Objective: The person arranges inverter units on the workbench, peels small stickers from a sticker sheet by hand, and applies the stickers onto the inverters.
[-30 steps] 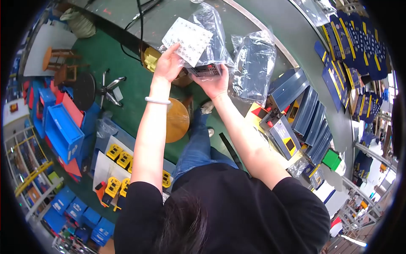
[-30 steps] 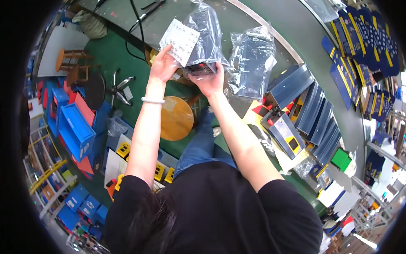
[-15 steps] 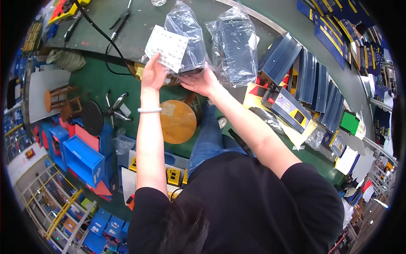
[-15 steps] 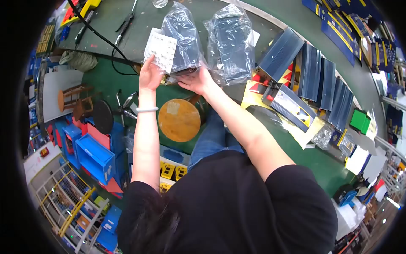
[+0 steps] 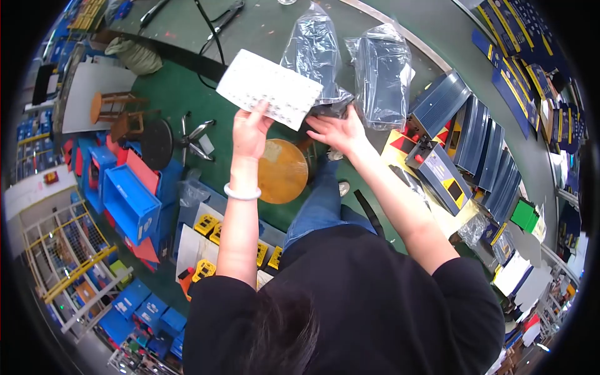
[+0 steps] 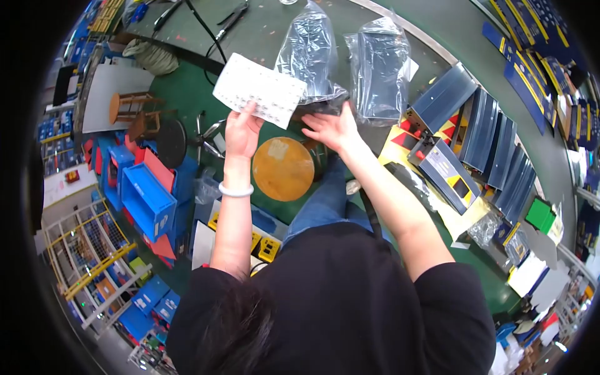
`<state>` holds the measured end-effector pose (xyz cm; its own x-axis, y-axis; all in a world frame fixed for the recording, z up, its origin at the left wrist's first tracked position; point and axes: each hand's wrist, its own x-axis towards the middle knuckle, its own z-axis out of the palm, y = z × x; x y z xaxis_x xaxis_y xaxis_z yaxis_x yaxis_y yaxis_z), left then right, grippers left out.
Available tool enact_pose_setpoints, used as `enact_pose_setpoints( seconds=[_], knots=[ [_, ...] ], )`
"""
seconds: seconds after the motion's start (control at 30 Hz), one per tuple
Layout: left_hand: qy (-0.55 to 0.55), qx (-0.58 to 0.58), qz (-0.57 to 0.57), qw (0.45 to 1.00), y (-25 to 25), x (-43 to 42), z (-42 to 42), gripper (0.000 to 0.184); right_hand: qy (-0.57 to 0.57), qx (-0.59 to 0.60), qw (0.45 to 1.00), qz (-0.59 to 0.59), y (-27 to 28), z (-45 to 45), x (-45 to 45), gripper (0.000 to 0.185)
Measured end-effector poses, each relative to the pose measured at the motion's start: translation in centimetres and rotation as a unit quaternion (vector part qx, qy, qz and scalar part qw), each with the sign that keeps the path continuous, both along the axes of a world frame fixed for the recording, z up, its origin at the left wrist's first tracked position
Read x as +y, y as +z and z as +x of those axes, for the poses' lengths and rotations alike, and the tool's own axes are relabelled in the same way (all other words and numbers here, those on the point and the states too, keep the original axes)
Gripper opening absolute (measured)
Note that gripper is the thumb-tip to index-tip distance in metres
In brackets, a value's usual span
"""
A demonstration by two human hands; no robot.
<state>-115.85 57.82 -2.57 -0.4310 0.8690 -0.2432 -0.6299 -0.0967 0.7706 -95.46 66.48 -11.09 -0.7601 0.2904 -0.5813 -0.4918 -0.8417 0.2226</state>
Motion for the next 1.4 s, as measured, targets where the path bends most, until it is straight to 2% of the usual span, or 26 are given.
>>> enact_pose_setpoints(
  seconds=[0.07,0.13,0.17,0.2,0.27,0.33,0.37,0.47,0.5,0.6,0.63,0.93,1.03,1.13,1.27,1.3,1.4],
  knots=[
    [-0.026,0.026,-0.005,0.999,0.8,-1.4,1.3,0.02,0.015,-0.03,0.999,-0.006,2.6,2.5,-2.8,0.093],
    [-0.028,0.05,-0.015,0.998,1.7,-2.5,2.8,0.016,0.131,-0.127,0.968,0.173,5.5,5.0,-4.8,0.068],
    [-0.037,0.064,-0.022,0.997,1.9,-3.1,3.5,0.016,0.133,-0.243,0.917,0.288,7.5,5.8,-5.4,0.049],
    [-0.049,0.077,-0.029,0.995,2.0,-3.8,4.3,0.015,0.088,-0.292,0.854,0.422,6.6,6.5,-5.0,0.043],
    [-0.067,0.074,-0.023,0.995,2.9,-4.7,6.6,0.016,0.075,-0.388,0.739,0.546,9.3,7.5,-3.2,0.041],
    [-0.095,0.083,-0.02,0.992,3.5,-5.3,8.4,0.017,0.098,-0.388,0.704,0.587,13.5,7.7,-2.3,0.043],
    [-0.115,0.093,-0.023,0.989,3.7,-5.5,9.2,0.018,0.119,-0.349,0.711,0.598,14.4,8.3,-1.8,0.037],
    [-0.16,0.117,-0.034,0.98,4.4,-6.1,11.0,0.018,0.19,-0.33,0.665,0.643,17.0,9.7,-3.2,0.032],
    [-0.171,0.126,-0.037,0.977,4.7,-6.1,11.3,0.018,0.17,-0.302,0.698,0.627,17.1,10.2,-3.6,0.029],
    [-0.192,0.132,-0.019,0.972,5.4,-6.2,11.9,0.018,0.151,-0.319,0.689,0.633,17.2,12.1,-4.8,0.027],
    [-0.204,0.137,-0.016,0.969,5.6,-6.2,12.1,0.018,0.127,-0.303,0.715,0.617,17.6,12.5,-5.3,0.025],
    [-0.23,0.116,-0.004,0.966,6.5,-5.8,14.3,0.023,0.08,-0.352,0.701,0.616,17.9,15.1,-7.2,0.026],
    [-0.188,0.069,0.017,0.98,7.2,-5.6,14.8,0.027,0.08,-0.36,0.695,0.617,18.2,15.5,-7.4,0.025],
    [-0.172,-0.057,0.002,0.983,7.5,-4.7,13.8,0.03,0.109,-0.348,0.69,0.625,17.9,16.3,-7.6,0.024],
    [-0.151,-0.003,-0.006,0.989,8.1,-4.2,13.8,0.025,0.106,-0.337,0.683,0.639,18.1,16.2,-7.4,0.024],
    [-0.163,0.017,-0.01,0.986,8.2,-4.2,14.0,0.025,0.091,-0.363,0.666,0.646,19.0,15.8,-7.1,0.024],
    [-0.196,0.053,-0.02,0.979,8.5,-4.6,14.9,0.025,0.067,-0.372,0.658,0.651,19.5,15.1,-6.1,0.026]
  ],
)
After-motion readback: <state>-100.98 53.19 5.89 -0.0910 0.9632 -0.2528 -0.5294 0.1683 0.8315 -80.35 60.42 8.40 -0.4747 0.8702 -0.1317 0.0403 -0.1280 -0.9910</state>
